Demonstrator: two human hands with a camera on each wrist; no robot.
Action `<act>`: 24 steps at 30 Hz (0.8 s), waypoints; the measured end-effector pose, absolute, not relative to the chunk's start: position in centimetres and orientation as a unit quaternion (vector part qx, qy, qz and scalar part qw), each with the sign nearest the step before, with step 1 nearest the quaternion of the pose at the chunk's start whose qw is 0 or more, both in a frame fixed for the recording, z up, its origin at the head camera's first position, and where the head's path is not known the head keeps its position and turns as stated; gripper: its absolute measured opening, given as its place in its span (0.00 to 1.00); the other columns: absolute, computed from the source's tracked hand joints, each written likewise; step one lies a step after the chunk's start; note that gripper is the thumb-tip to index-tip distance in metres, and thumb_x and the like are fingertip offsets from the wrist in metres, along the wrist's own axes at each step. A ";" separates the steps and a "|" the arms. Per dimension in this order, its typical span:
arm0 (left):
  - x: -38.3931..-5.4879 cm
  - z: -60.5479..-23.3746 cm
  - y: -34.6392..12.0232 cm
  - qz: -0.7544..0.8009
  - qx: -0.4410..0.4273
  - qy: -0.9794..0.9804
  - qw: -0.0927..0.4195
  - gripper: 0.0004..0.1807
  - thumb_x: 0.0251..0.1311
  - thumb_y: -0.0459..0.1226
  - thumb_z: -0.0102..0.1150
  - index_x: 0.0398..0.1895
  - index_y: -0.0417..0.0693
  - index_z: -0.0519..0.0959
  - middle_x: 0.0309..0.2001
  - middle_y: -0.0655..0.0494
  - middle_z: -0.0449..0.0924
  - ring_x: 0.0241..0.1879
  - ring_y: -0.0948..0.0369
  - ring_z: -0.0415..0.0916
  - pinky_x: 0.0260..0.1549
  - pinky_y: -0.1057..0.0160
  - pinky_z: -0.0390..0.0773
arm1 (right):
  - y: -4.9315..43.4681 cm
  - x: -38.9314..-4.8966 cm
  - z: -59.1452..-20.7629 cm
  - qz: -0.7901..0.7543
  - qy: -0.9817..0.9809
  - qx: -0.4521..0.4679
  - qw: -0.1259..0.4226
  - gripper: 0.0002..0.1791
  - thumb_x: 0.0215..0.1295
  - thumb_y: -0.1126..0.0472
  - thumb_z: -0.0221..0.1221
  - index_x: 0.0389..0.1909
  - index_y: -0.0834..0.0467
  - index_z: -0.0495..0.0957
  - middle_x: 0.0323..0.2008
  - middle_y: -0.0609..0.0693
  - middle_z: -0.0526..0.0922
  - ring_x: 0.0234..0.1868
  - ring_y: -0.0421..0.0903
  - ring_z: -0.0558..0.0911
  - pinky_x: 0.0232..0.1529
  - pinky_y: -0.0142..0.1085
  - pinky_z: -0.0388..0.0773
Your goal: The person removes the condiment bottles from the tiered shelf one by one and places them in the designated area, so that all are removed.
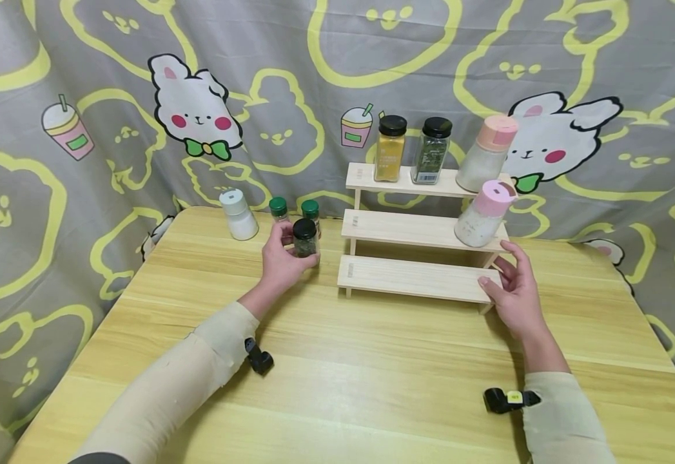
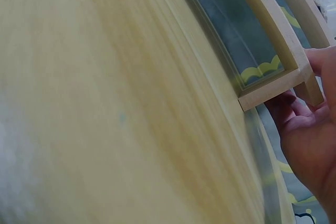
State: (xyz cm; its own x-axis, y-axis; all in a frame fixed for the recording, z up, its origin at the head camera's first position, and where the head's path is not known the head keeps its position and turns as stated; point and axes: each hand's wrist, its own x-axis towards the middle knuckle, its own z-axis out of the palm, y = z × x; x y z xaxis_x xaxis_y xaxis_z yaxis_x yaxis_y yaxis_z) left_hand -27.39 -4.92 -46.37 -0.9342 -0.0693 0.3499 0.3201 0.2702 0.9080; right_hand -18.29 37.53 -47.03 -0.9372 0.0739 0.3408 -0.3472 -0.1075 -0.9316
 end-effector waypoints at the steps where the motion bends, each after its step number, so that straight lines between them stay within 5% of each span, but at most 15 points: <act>1: -27.4 -46.4 -4.9 -0.598 -0.081 -0.781 0.160 0.38 0.36 0.24 0.78 0.54 0.43 0.69 0.47 0.48 0.75 0.46 0.54 0.76 0.46 0.61 0.81 | 37.5 -18.3 -47.0 0.737 -0.652 0.104 0.142 0.44 0.61 0.89 0.49 0.74 0.53 0.57 0.56 0.49 0.79 0.47 0.42 0.83 0.37 0.28 0.82; 24: -27.3 -47.5 -5.2 -0.591 -0.089 -0.789 0.143 0.38 0.37 0.26 0.79 0.53 0.44 0.68 0.46 0.49 0.75 0.45 0.54 0.77 0.45 0.60 0.81 | 37.5 -18.3 -47.0 0.740 -0.649 0.104 0.144 0.44 0.60 0.89 0.49 0.74 0.54 0.58 0.56 0.48 0.80 0.46 0.42 0.83 0.37 0.28 0.82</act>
